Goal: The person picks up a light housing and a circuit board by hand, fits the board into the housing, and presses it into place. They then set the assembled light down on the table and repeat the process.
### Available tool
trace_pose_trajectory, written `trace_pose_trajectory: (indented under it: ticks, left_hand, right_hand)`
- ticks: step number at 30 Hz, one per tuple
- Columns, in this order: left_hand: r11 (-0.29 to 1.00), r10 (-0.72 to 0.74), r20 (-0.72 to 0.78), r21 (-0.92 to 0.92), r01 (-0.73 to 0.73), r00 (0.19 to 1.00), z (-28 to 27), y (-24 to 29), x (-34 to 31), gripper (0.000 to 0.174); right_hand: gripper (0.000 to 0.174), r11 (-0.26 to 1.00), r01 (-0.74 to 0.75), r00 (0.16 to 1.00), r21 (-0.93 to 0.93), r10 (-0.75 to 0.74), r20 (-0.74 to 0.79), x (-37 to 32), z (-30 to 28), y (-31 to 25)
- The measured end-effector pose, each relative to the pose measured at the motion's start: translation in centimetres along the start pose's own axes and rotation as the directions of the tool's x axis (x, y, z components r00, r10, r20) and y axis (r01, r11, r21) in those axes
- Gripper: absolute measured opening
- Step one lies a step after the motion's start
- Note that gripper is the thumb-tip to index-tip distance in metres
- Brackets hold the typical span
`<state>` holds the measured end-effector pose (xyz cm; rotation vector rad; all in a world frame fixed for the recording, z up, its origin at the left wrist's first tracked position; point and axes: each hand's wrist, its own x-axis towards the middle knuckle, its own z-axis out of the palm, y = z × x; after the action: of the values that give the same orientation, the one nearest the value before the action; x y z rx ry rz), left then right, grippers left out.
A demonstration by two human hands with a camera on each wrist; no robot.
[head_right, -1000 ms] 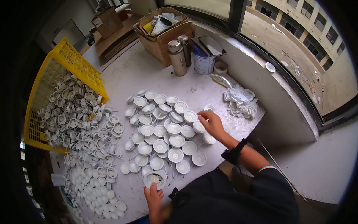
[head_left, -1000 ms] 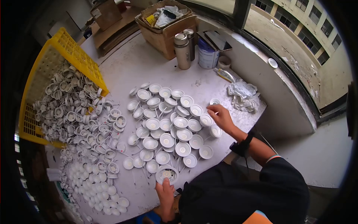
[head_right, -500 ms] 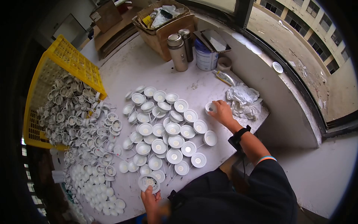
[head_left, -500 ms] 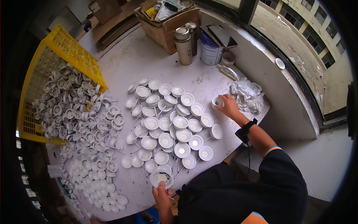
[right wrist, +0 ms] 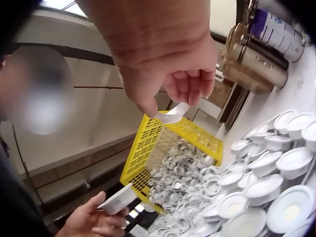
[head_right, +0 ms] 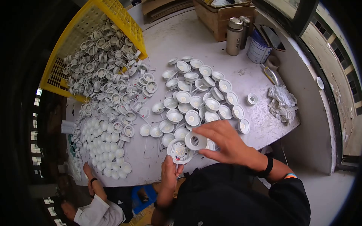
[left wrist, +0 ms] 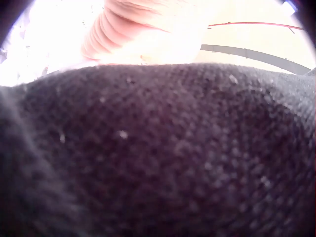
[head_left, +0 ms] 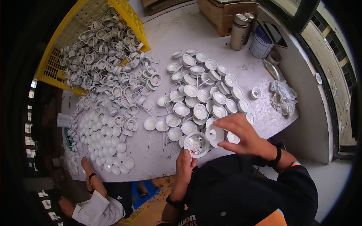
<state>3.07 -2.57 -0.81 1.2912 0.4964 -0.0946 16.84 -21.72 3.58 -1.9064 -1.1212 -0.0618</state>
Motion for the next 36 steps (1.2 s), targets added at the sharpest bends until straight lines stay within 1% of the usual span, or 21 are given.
trace_pose_trajectory:
  ticks: [2,7,8,10,11,13,14,16,17,19,20,21,22,23,26,28,29,31,32,34,36]
  left_hand:
    - [0.999,0.029,0.042,0.017,-0.029,0.999,-0.2,0.0,-0.2,0.039]
    - [0.991,0.122,0.031,0.044,-0.123,0.992,0.0,0.2,-1.0,0.044]
    - [0.991,0.128,0.022,0.039,-0.129,0.992,-0.1,0.0,-1.2,0.044]
    - [0.988,0.144,0.0,0.054,-0.144,0.99,0.2,0.4,-1.3,0.043]
    - [0.985,0.156,-0.012,0.077,-0.155,0.988,0.3,0.5,-1.4,0.046]
    - [0.988,0.144,-0.002,0.049,-0.144,0.99,0.3,0.6,-1.5,0.046]
    - [0.991,0.131,0.005,0.027,-0.131,0.991,0.2,0.6,-1.5,0.045]
    - [0.991,0.131,0.02,0.015,-0.131,0.991,-0.2,0.4,-1.6,0.044]
    - [0.992,0.128,0.039,0.007,-0.129,0.991,-0.3,0.4,-1.7,0.045]
    - [0.991,0.128,0.026,0.036,-0.129,0.991,-0.2,0.5,-1.7,0.041]
    - [0.989,0.133,0.006,0.065,-0.133,0.991,-0.2,0.5,-1.6,0.038]
    - [0.989,0.132,0.012,0.066,-0.132,0.991,0.0,0.7,-1.6,0.038]
    - [0.973,0.179,-0.002,0.148,-0.176,0.984,0.4,0.9,-1.7,0.035]
    - [0.949,0.228,-0.014,0.228,-0.218,0.974,0.6,1.0,-1.8,0.032]
    - [0.926,0.221,-0.032,0.32,-0.2,0.975,0.6,1.0,-1.6,0.029]
    - [0.902,0.258,-0.035,0.367,-0.227,0.966,0.6,0.9,-1.6,0.029]
    - [0.874,0.297,-0.038,0.413,-0.255,0.954,0.6,0.9,-1.5,0.029]
    - [0.858,0.298,-0.046,0.452,-0.246,0.954,0.6,0.9,-1.4,0.028]
    - [0.84,0.3,-0.055,0.489,-0.236,0.952,0.5,0.9,-1.4,0.028]
    - [0.841,0.291,-0.072,0.494,-0.219,0.954,0.3,0.6,-1.0,0.027]
    - [0.842,0.283,-0.087,0.5,-0.204,0.955,0.0,0.5,-0.9,0.027]
  right_hand:
    - [0.054,0.997,0.077,0.991,-0.014,-0.075,0.108,0.8,1.6,-1.7]
    - [0.053,0.989,0.133,0.958,-0.058,-0.113,0.262,1.4,3.8,-2.5]
    - [0.053,0.988,0.143,0.954,-0.056,-0.123,0.272,1.5,4.0,-2.6]
    - [0.053,0.994,0.073,0.97,0.075,-0.089,0.224,1.2,4.2,-2.8]
    - [0.053,0.995,0.073,0.969,0.072,-0.088,0.23,0.9,4.3,-2.7]
    - [0.052,0.98,-0.076,0.987,0.183,0.048,0.153,0.3,4.8,-2.4]
    - [0.052,0.981,-0.074,0.987,0.18,0.046,0.156,0.1,5.0,-2.6]
    - [0.048,0.867,-0.306,0.952,0.393,0.274,0.137,-0.4,5.3,-3.0]
    - [0.048,0.866,-0.309,0.951,0.393,0.278,0.136,-0.3,5.2,-3.2]
    - [0.043,0.638,-0.636,0.771,0.434,0.506,0.386,-0.1,4.8,-4.0]
    - [0.043,0.637,-0.637,0.77,0.434,0.511,0.381,-0.3,5.2,-4.0]
    - [0.041,0.672,-0.591,0.806,0.446,0.505,0.308,-0.5,5.7,-3.8]
    - [0.039,0.705,-0.544,0.837,0.455,0.494,0.235,-0.8,6.1,-3.7]
    - [0.039,0.704,-0.545,0.836,0.454,0.497,0.233,-0.8,6.2,-3.8]
    - [0.036,0.693,-0.555,0.828,0.46,0.512,0.228,-0.8,6.4,-3.9]
    - [0.036,0.584,-0.634,0.764,0.507,0.577,0.291,-0.6,6.5,-4.2]
    - [0.036,0.583,-0.635,0.763,0.507,0.578,0.291,-0.6,6.6,-4.2]
    - [0.038,0.727,-0.538,0.839,0.427,0.511,0.188,-0.6,7.0,-4.1]
    - [0.038,0.726,-0.539,0.839,0.427,0.51,0.192,-0.5,7.2,-4.2]
    - [0.039,0.82,-0.457,0.888,0.344,0.441,0.13,-0.4,7.4,-4.3]
    - [0.039,0.808,-0.472,0.881,0.354,0.445,0.159,-0.3,7.4,-4.4]
